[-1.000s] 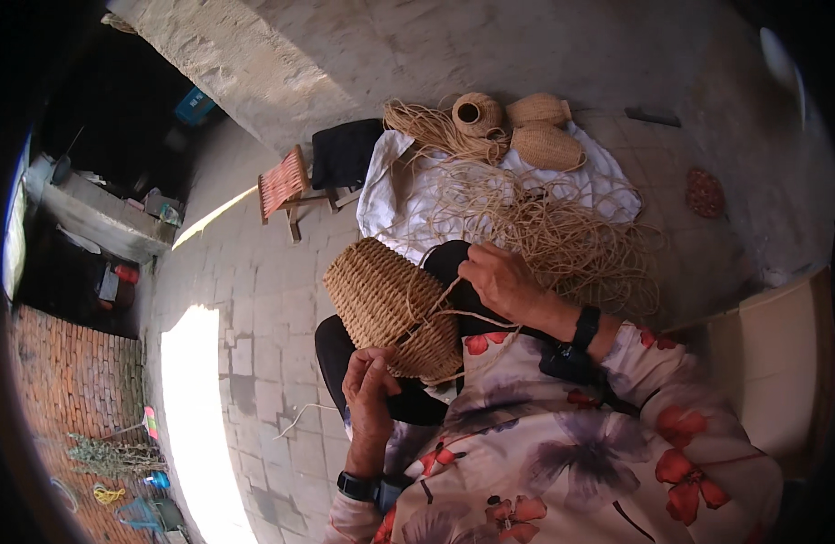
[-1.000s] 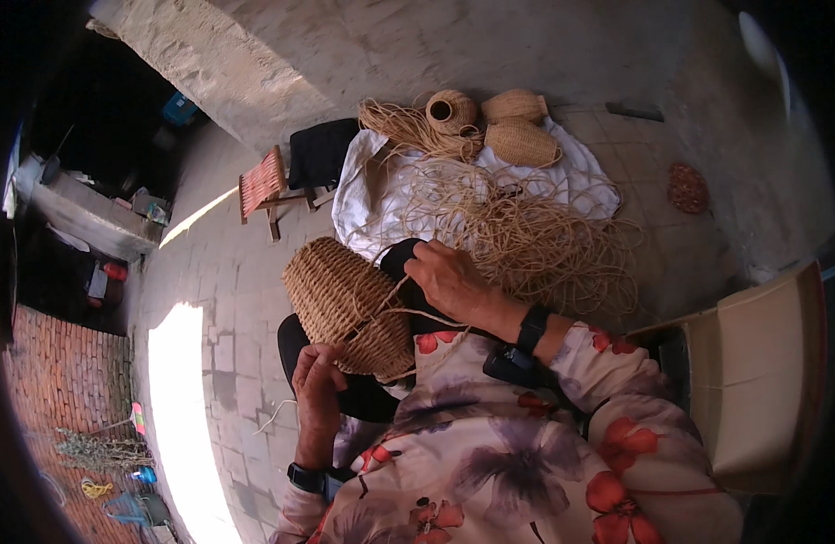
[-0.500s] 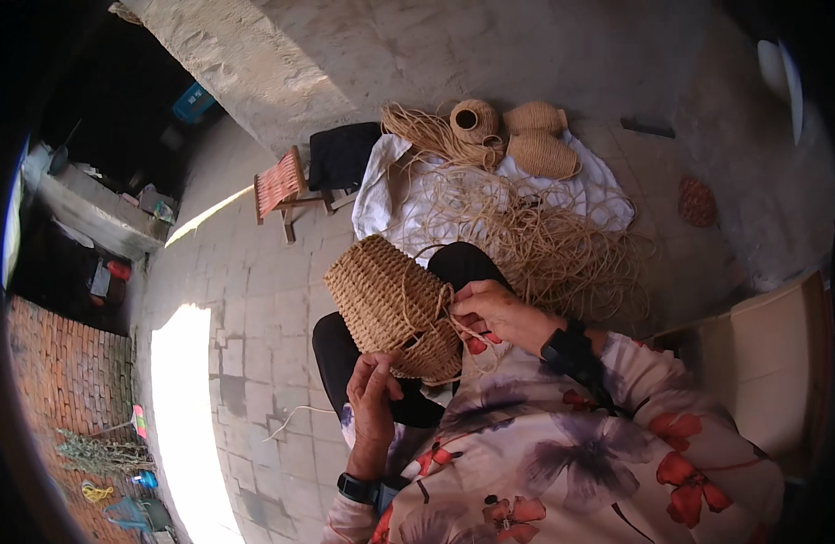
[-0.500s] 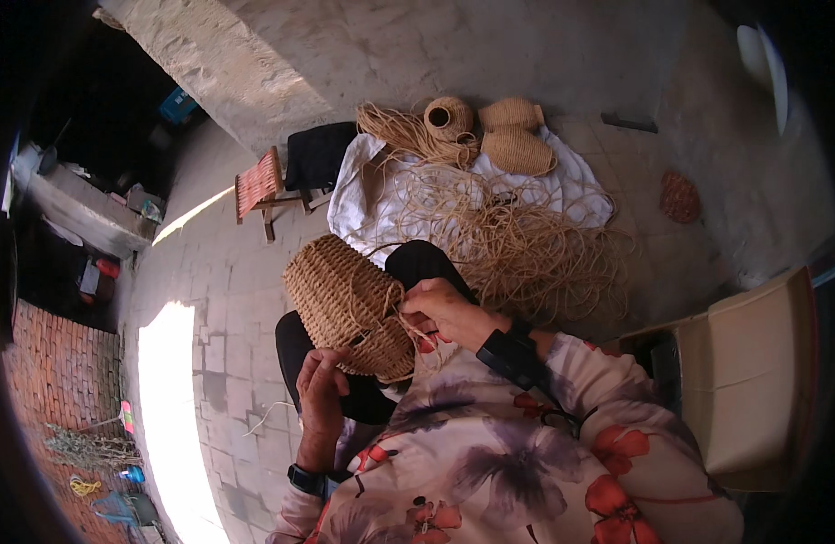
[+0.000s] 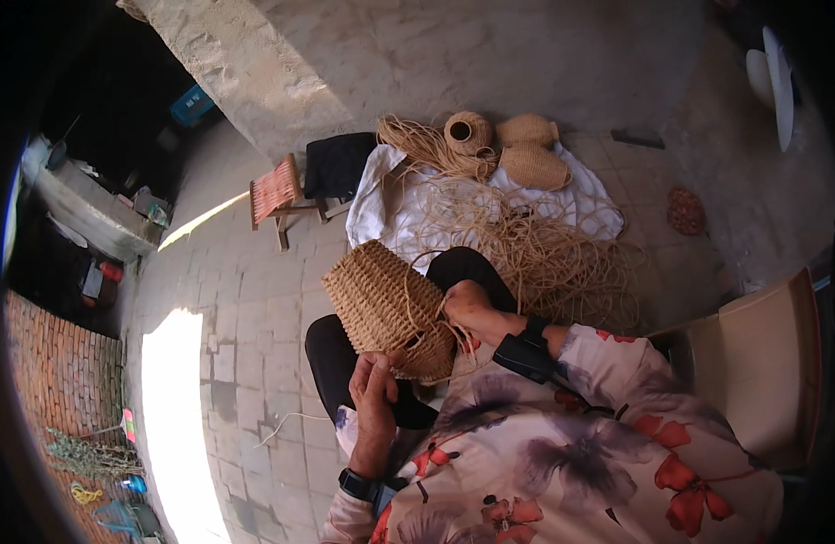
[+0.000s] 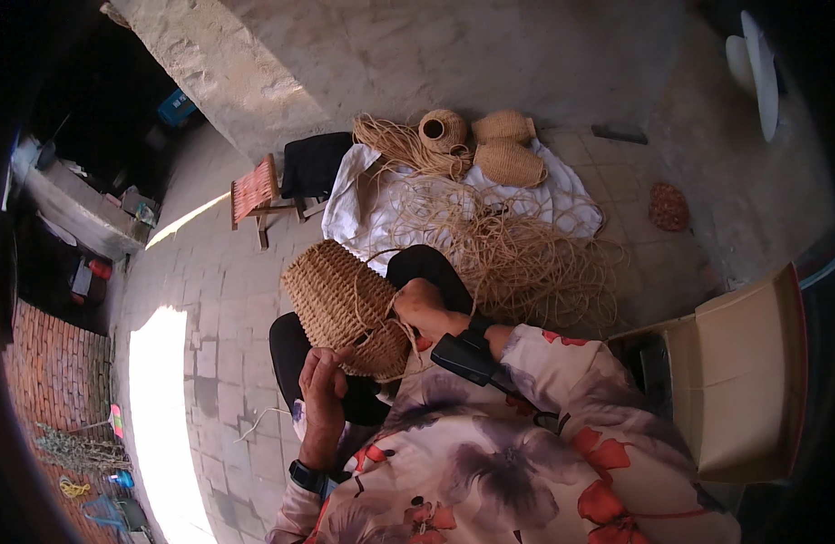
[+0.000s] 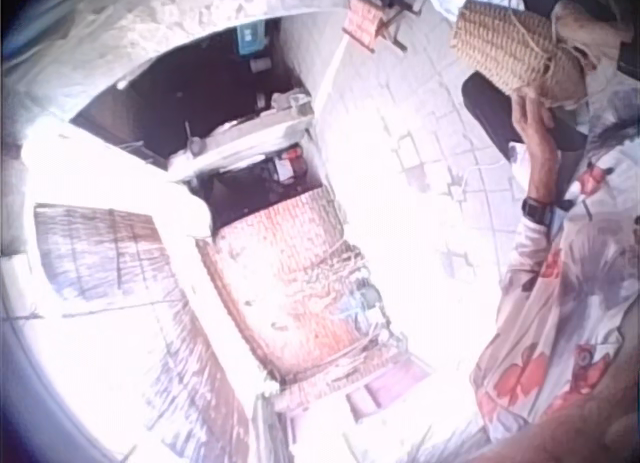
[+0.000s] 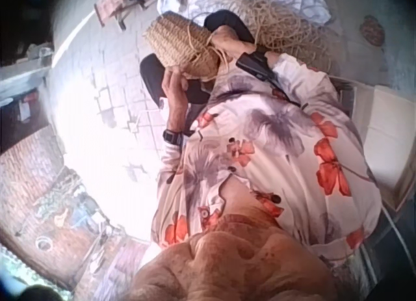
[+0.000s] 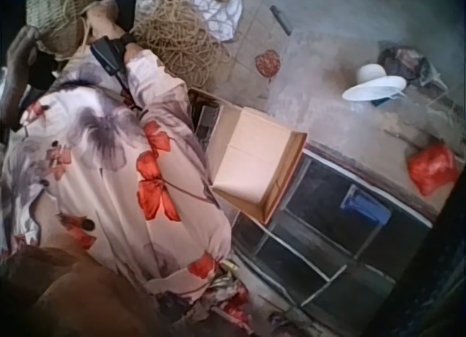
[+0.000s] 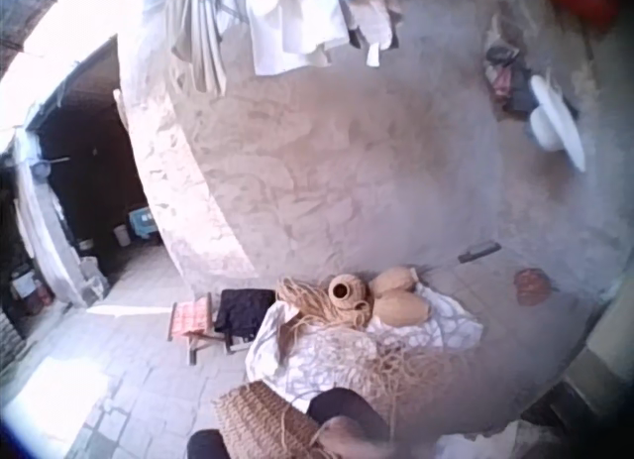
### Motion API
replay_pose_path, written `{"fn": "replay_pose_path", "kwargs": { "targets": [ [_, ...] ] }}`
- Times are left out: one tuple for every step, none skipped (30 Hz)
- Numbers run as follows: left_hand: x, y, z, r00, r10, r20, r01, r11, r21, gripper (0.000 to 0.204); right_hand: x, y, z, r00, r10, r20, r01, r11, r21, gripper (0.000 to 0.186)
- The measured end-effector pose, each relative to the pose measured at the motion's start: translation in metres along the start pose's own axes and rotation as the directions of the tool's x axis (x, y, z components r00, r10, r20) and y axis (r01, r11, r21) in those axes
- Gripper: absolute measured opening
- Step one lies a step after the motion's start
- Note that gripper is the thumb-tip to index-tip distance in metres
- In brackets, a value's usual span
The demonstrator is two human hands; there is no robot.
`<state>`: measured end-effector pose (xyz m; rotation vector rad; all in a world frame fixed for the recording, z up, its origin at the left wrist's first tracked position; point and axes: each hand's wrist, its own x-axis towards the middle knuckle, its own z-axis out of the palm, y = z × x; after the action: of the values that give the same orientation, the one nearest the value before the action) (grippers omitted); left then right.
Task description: The recorder is weaving a small basket using flexible straw or plant fibers.
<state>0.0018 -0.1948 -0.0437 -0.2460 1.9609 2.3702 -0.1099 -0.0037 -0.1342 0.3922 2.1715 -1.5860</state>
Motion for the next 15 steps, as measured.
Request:
{"fn": "replay_pose_path", "kwargs": {
  "targets": [
    [0.000, 0.001, 0.001, 1.000, -0.010, -0.009, 0.010, 1.000, -0.008, 0.023, 0.002, 0.002, 0.003, 0.992, -0.095, -0.079, 0.087, 0.991, -0.097, 0.020],
    [0.002, -0.001, 0.001, 1.000, -0.004, -0.014, 0.004, 1.000, -0.006, 0.023, 0.005, 0.002, 0.005, 0.970, -0.197, -0.144, 0.166, 0.966, -0.200, 0.021],
    [0.002, -0.002, -0.001, 0.999, 0.000, -0.041, -0.001, 0.999, -0.042, 0.021, -0.003, -0.008, 0.002, 0.970, -0.203, -0.135, 0.174, 0.964, -0.201, 0.021],
    [0.003, -0.004, -0.002, 0.998, 0.002, -0.068, -0.008, 0.997, -0.078, 0.019, -0.011, -0.017, -0.006, 0.987, -0.161, -0.012, 0.159, 0.983, -0.091, 0.022],
    [0.003, -0.004, -0.008, 0.998, 0.000, -0.070, -0.005, 0.997, -0.073, 0.019, -0.026, -0.028, -0.014, 0.987, -0.122, 0.109, 0.120, 0.993, 0.021, 0.023],
    [0.004, -0.001, -0.018, 0.994, -0.058, -0.088, 0.043, 0.985, -0.166, 0.013, -0.039, -0.038, -0.020, 0.986, -0.120, 0.114, 0.118, 0.993, 0.026, 0.023],
    [0.004, 0.001, -0.025, 0.988, -0.115, -0.103, 0.085, 0.962, -0.260, 0.009, -0.049, -0.048, -0.026, 0.957, -0.096, 0.273, 0.048, 0.983, 0.178, 0.022],
    [0.005, 0.001, -0.027, 0.988, -0.114, -0.105, 0.084, 0.963, -0.256, 0.009, -0.052, -0.052, -0.031, 0.901, -0.096, 0.424, -0.046, 0.949, 0.313, 0.020],
    [0.006, 0.001, -0.029, 0.983, -0.142, -0.117, 0.106, 0.957, -0.271, 0.010, -0.047, -0.049, -0.036, 0.865, -0.125, 0.485, -0.067, 0.931, 0.358, 0.021],
    [0.007, 0.001, -0.030, 0.977, -0.172, -0.129, 0.129, 0.949, -0.286, 0.016, -0.043, -0.045, -0.041, 0.865, -0.125, 0.486, -0.068, 0.930, 0.361, 0.021],
    [0.009, 0.000, -0.030, 0.977, -0.172, -0.129, 0.130, 0.950, -0.283, 0.016, -0.040, -0.041, -0.047, 0.862, -0.140, 0.487, -0.074, 0.916, 0.395, 0.021],
    [0.010, -0.003, -0.031, 0.971, -0.185, -0.150, 0.134, 0.945, -0.299, 0.020, -0.037, -0.038, -0.054, 0.857, -0.154, 0.492, -0.082, 0.902, 0.424, 0.022],
    [0.010, -0.004, -0.033, 0.965, -0.199, -0.169, 0.138, 0.939, -0.316, 0.023, -0.036, -0.035, -0.066, 0.902, -0.161, 0.400, 0.003, 0.930, 0.367, 0.022],
    [0.011, -0.004, -0.031, 0.965, -0.202, -0.167, 0.143, 0.939, -0.314, 0.023, -0.033, -0.027, -0.080, 0.951, -0.228, 0.209, 0.205, 0.970, 0.129, 0.020],
    [0.012, -0.003, -0.028, 0.965, -0.203, -0.165, 0.146, 0.942, -0.303, 0.023, -0.026, -0.011, -0.094, 0.907, -0.420, 0.017, 0.416, 0.893, -0.174, 0.016]
  ]
}}
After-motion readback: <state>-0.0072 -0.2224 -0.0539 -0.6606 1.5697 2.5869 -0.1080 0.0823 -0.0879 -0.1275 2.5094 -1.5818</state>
